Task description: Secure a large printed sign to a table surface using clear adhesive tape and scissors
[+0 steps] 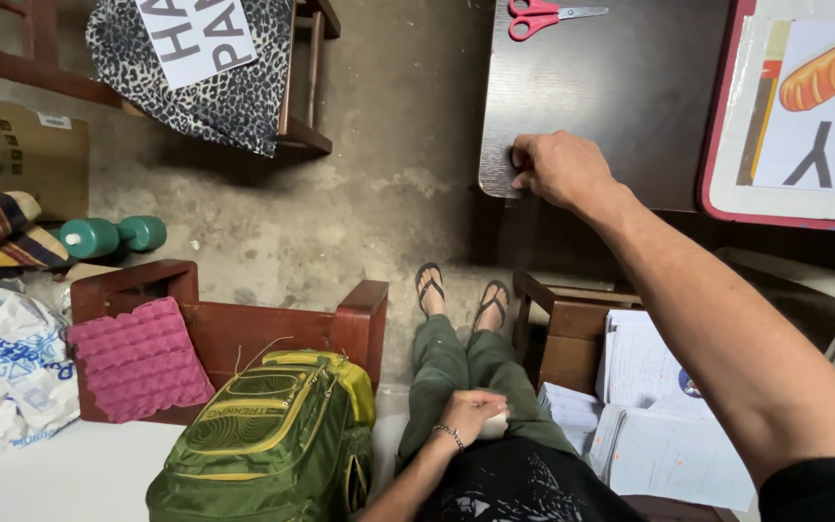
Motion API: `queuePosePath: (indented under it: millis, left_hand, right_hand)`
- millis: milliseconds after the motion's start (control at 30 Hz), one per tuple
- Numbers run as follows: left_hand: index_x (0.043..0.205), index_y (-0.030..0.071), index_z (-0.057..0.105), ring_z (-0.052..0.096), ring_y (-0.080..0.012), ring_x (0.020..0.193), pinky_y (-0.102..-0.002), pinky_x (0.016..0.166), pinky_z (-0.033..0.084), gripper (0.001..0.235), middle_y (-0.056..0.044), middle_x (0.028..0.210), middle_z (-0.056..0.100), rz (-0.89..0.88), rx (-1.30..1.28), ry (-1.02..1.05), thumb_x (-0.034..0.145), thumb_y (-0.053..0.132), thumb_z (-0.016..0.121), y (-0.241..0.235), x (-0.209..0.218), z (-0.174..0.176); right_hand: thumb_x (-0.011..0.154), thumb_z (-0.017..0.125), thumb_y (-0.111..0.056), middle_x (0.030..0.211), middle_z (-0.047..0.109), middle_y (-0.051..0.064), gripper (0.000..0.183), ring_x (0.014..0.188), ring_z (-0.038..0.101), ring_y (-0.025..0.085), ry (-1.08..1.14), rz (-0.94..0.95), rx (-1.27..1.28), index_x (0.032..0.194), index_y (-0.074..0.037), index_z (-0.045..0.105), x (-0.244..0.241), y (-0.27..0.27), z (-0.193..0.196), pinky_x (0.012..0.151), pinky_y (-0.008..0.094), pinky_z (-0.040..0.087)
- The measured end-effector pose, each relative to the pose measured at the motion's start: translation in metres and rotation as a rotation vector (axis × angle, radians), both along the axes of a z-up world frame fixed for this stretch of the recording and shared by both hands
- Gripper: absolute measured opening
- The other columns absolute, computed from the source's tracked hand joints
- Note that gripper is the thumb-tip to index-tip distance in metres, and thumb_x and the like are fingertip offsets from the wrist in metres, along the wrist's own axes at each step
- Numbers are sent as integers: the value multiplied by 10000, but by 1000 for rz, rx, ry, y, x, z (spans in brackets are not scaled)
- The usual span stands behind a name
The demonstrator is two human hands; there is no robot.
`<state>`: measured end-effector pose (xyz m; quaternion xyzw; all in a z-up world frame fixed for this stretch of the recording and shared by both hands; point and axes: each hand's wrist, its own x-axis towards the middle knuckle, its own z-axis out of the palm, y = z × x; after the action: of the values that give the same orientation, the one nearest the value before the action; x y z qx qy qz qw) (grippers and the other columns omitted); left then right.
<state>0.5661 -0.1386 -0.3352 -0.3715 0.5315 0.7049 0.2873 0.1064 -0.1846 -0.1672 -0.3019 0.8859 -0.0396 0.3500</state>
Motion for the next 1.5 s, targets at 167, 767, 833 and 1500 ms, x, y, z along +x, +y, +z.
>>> queuePosePath:
  millis: [167, 767, 833, 1500]
  left_hand:
    - [1044, 67, 819, 719, -23, 918, -146, 838, 556, 270, -36, 1050, 815, 19, 36, 12, 852, 255, 803, 5, 6, -12]
    - [1039, 56, 819, 724, -31, 866, -156, 818, 571, 240, -46, 970, 818, 93, 65, 37, 864, 220, 807, 28, 13, -32]
    - [1022, 66, 822, 727, -38, 905, -161, 848, 568, 231, -42, 1010, 817, 88, 47, 55, 859, 229, 812, 28, 13, -34]
    - [1098, -52, 766, 763, -210, 792, -269, 795, 632, 294, -201, 926, 780, 292, 311, -25, 821, 33, 816, 15, -6, 4]
  right_hand:
    - [790, 826, -530, 1057, 741, 151, 571, 941, 702, 448, 223, 113, 11, 1125, -127, 601, -4, 7, -11, 680, 568, 537]
    - [994, 747, -136, 1297, 604, 178, 480, 1168, 596, 359, 137, 7, -605, 1360, -32, 456, -94, -32, 21, 926, 506, 439]
    - [927, 784, -107, 1280, 542, 213, 600, 1033, 595, 481, 181, 6, -505, 1417, -61, 439, -94, -36, 7, 836, 583, 455]
    - [1098, 354, -639, 850, 677, 39, 514, 754, 671, 144, -1181, -274, -867, 1123, -181, 587, 198, 216, 125, 771, 374, 682]
